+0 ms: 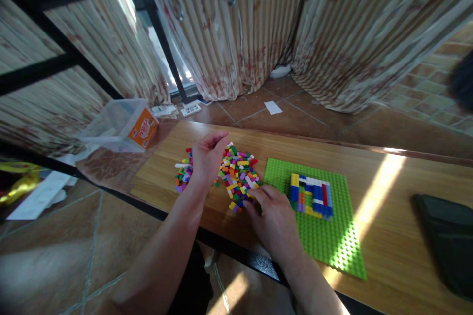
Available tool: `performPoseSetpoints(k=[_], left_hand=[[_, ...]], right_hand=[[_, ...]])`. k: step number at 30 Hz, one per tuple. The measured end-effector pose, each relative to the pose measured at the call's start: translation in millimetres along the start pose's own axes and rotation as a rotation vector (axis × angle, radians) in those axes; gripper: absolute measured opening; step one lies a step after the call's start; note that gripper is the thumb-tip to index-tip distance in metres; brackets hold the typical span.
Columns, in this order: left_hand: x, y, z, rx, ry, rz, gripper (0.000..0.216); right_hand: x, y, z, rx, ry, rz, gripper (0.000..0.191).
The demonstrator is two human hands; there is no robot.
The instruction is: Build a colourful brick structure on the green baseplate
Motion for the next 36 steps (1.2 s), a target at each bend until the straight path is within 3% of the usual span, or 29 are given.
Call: performPoseSetpoints(k=[9, 15, 17, 22, 28, 36], left_hand=[[3.0, -1.3, -1.4, -0.013, 0.156, 0.128, 0.017], [0.9, -14.1, -5.9, -0.116, 0.468, 0.632, 0.02], [0.8, -18.6, -7.6, -0.171, 0.586, 0.716, 0.021], [-5.7, -27.4, -11.2, -0.314, 0.801, 0.817, 0.025], [-9.0, -31.8, -11.1, -0.365, 0.97, 0.844, 0.027], [2.5, -21.4, -8.2, -0.251, 0.967, 0.847, 0.029]], right_hand=[[-3.3, 6.0, -12.7, -0.059, -0.01, -0.035, 0.023], [-3.0, 8.9, -13.2, -0.083, 0.014, -0.078, 0.026], [-3.0, 9.8, -13.7, -0.096, 0.009, -0.083, 0.025], [-8.0, 13.1, -8.7, -0.065, -0.038, -0.02, 0.025], [-14.8, 13.9, -1.7, -0.006, 0.014, -0.008, 0.026], [-11.2, 14.6, -7.8, -0.086, 0.035, -0.057, 0.022]])
Point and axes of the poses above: each hand's wrist, its own y-axis towards the middle knuckle, its own x-axis out of the back of the hand, z = x × y, the point moved 4 cm from there along y, towards the middle knuckle, and after that the axes turned 2 degrees about y, right-handed, at the moved point
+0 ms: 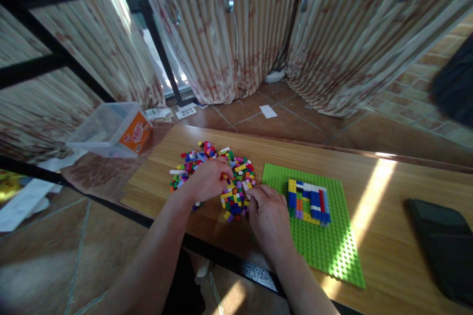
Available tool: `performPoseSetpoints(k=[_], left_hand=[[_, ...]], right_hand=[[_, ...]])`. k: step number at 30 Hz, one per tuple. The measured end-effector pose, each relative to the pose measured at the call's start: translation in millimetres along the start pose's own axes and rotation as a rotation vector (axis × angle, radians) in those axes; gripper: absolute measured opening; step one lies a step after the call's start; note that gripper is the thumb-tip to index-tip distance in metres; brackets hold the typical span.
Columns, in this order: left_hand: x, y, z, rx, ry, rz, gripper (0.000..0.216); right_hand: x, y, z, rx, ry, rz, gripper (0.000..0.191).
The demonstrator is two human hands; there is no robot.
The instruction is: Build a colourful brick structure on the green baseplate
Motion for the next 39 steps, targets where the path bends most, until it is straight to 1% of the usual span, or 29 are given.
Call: performPoseSetpoints(k=[2, 6, 10, 13, 16, 20, 25, 29, 34, 39], left_hand=[[3.1, -1.6, 4.1, 0.027, -0.047, -0.011, 0.031], [5.5, -1.0, 8.0, 0.037, -0.103, -0.081, 0.031], [1.6, 5.7, 7.0, 0.08, -0.083, -0.184, 0.025], [-3.5, 10.7, 2.0, 0.114, -0.051, -0.23, 0.025], [-8.2, 13.9, -5.0, 0.125, -0.004, -0.234, 0.024], [-10.3, 16.0, -10.9, 0.142, 0.073, -0.221, 0.019], [-7.9, 16.8, -11.6, 0.152, 0.094, -0.184, 0.024], [-8.0, 16.3, -12.1, 0.149, 0.102, -0.173, 0.021], [-11.8, 16.6, -14.1, 0.13, 0.124, -0.199, 0.016], [-13.2, 16.2, -15.7, 0.1, 0.121, -0.191, 0.014]], right_hand=[[-0.5, 0.7, 2.4, -0.008, -0.037, -0.01, 0.018], [-3.4, 2.8, 8.0, -0.024, -0.091, -0.024, 0.013], [-6.2, 5.9, 7.7, -0.068, -0.016, -0.041, 0.014], [-8.7, 7.7, 5.8, -0.074, 0.062, -0.031, 0.017], [-10.4, 8.3, 5.0, -0.046, 0.091, -0.008, 0.02], [-10.2, 7.6, 6.3, 0.0, 0.069, 0.02, 0.02], [-8.3, 6.0, 9.0, 0.006, 0.026, 0.049, 0.019], [-5.8, 4.3, 11.1, 0.003, 0.025, 0.042, 0.017], [-1.7, 3.3, 13.0, 0.004, 0.044, 0.042, 0.017], [10.3, 6.0, 10.4, -0.008, 0.088, -0.04, 0.016]])
Point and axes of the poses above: each hand's wrist, its own y-axis towards the middle knuckle, its own x-axis out of the back of the hand, z = x × y, the point moved 4 cm from there along y, towards the middle knuckle, and after that the axes turned 2 degrees about y, right-handed, at the moved point
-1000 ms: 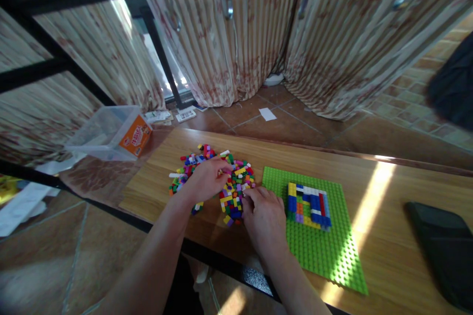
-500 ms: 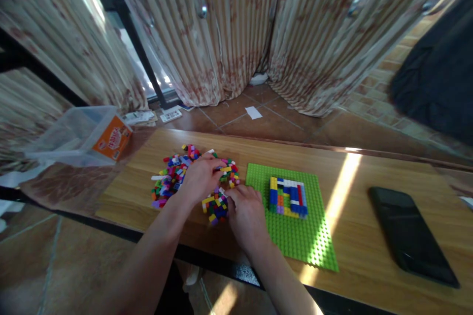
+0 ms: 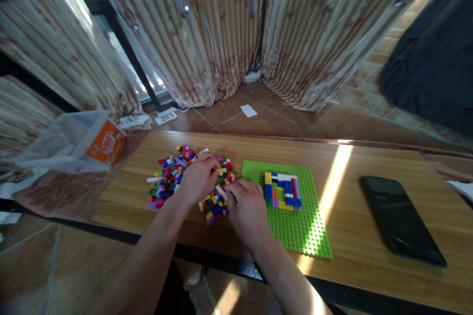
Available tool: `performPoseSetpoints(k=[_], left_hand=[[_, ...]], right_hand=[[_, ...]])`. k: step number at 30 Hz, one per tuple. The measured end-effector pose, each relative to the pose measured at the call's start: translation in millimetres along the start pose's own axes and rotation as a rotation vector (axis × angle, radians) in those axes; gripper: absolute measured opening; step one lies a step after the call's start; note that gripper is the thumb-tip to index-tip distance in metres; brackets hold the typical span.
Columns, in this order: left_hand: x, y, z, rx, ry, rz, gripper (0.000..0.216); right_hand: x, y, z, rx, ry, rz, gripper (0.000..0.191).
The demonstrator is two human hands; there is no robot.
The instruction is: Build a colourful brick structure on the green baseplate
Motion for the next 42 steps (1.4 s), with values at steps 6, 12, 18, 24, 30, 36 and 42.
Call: performPoseSetpoints(k=[6, 12, 18, 24, 30, 36, 42], left_hand=[[3.8, -0.1, -1.4, -0.023, -0.009, 0.024, 0.012], [4.7, -0.3, -3.1, -0.047, -0.018, 0.054, 0.018], [-3.4, -1.7, -0.7, -0.132, -0.051, 0.052, 0.032], [2.5, 0.5, -0.7, -0.13, -0.15, 0.023, 0.021], [3.9, -7.7, -29.9, -0.226, -0.536, 0.199, 0.02], [-15.5, -15.6, -67.5, -0.271, -0.783, 0.368, 0.023], [-33.9, -18.1, -101.1, -0.293, -0.878, 0.357, 0.028]], right_hand=[[13.8, 2.8, -5.6, -0.02, 0.019, -0.083, 0.018], [19.5, 3.0, -9.8, -0.026, 0.031, -0.096, 0.018], [21.5, 2.1, -9.8, -0.02, 0.036, -0.1, 0.017], [29.9, 2.2, -11.3, -0.009, 0.022, -0.137, 0.019], [51.6, -2.4, -13.5, 0.013, 0.035, -0.143, 0.022], [79.0, -20.4, -26.7, 0.05, 0.037, -0.065, 0.023], [116.9, -48.2, -63.9, -0.042, 0.023, -0.081, 0.015]])
Point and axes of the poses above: each hand's wrist, its own y-axis towards the middle knuckle, its own x-axis out of the back of the hand, z = x × y, the point moved 4 cm from there along y, towards the middle knuckle, and after that the axes turned 2 degrees about y, right-handed, at the moved point
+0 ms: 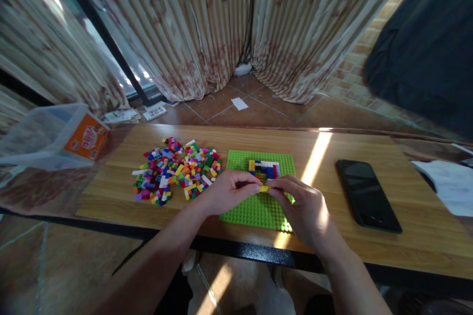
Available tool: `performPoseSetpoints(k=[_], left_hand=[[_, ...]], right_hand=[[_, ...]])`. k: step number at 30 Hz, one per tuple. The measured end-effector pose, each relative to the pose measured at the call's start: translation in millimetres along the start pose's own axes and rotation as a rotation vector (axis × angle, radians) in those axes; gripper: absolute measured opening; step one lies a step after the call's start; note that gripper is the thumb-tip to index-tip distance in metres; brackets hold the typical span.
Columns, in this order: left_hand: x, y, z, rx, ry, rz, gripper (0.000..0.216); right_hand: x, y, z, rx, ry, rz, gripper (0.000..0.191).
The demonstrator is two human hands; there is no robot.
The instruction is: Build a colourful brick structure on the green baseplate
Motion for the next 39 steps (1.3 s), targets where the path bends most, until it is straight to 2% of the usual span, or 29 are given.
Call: performPoseSetpoints(k=[4, 8, 13, 17, 26, 33, 39], left_hand=[[-4.6, 5.8, 0.1, 0.023, 0.103, -0.137, 0.023], [-5.7, 7.9, 0.9, -0.011, 0.241, -0.257, 0.018], [-14.0, 9.6, -1.1, -0.067, 0.392, -0.269, 0.021], [-19.8, 11.8, -3.1, -0.071, 0.467, -0.234, 0.024], [-29.3, 12.8, -8.7, -0.063, 0.511, -0.264, 0.021], [-33.8, 16.9, -5.2, -0.024, 0.531, -0.327, 0.018], [-35.1, 16.4, -8.7, -0.049, 0.537, -0.327, 0.016]], right_hand=[[20.8, -9.0, -21.5, -0.024, -0.061, -0.038, 0.016], [19.3, -11.7, -28.9, -0.042, -0.055, -0.011, 0.016], [4.6, -12.2, -31.9, -0.145, 0.071, 0.054, 0.014], [-0.9, -11.4, -36.0, -0.206, 0.115, 0.027, 0.013], [-1.4, -10.4, -34.2, -0.353, 0.189, -0.014, 0.01], [-4.9, -12.5, -44.5, -0.479, 0.432, 0.009, 0.015], [-5.5, -11.0, -46.5, -0.527, 0.498, 0.02, 0.017]])
Point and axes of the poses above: each hand's wrist, its own y-axis towards the middle knuckle, its own x-axis out of the back of the hand, z = x × y, the point moved 4 cm from there along y, towards the middle knuckle, and after that the axes turned 2 degrees about y, right-handed, at the moved point
